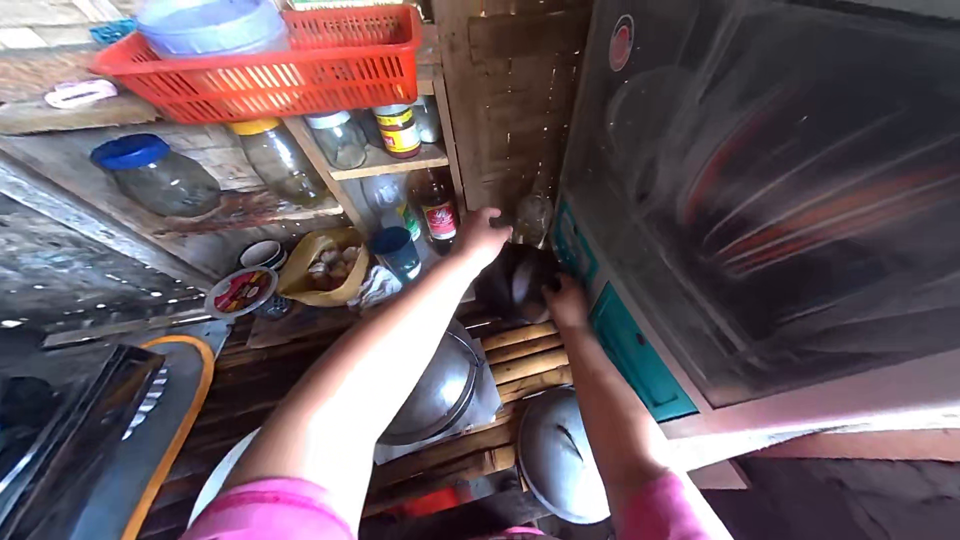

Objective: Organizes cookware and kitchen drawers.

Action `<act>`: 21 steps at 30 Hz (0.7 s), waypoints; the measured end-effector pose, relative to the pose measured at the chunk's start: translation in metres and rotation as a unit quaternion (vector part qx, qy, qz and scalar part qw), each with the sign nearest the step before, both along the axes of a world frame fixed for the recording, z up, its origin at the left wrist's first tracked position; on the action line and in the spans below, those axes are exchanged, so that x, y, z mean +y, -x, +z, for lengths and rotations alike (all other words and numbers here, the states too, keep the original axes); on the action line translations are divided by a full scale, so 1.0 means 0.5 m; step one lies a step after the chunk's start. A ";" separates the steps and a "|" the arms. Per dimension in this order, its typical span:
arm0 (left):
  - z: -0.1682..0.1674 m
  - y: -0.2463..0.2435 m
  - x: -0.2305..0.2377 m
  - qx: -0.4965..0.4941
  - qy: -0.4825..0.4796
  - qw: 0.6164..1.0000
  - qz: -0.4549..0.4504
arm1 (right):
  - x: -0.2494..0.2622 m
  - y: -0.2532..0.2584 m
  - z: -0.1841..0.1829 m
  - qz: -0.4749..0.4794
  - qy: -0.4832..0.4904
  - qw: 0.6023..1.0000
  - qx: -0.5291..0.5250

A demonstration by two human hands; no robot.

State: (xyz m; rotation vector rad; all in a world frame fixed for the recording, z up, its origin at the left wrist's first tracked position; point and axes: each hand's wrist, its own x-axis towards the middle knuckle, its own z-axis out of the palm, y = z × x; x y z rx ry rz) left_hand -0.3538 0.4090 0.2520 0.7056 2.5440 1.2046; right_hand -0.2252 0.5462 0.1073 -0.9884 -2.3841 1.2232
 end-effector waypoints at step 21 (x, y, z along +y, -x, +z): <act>-0.213 0.102 0.206 0.027 0.482 0.863 -0.151 | -0.081 -0.550 0.005 0.018 0.361 0.889 0.281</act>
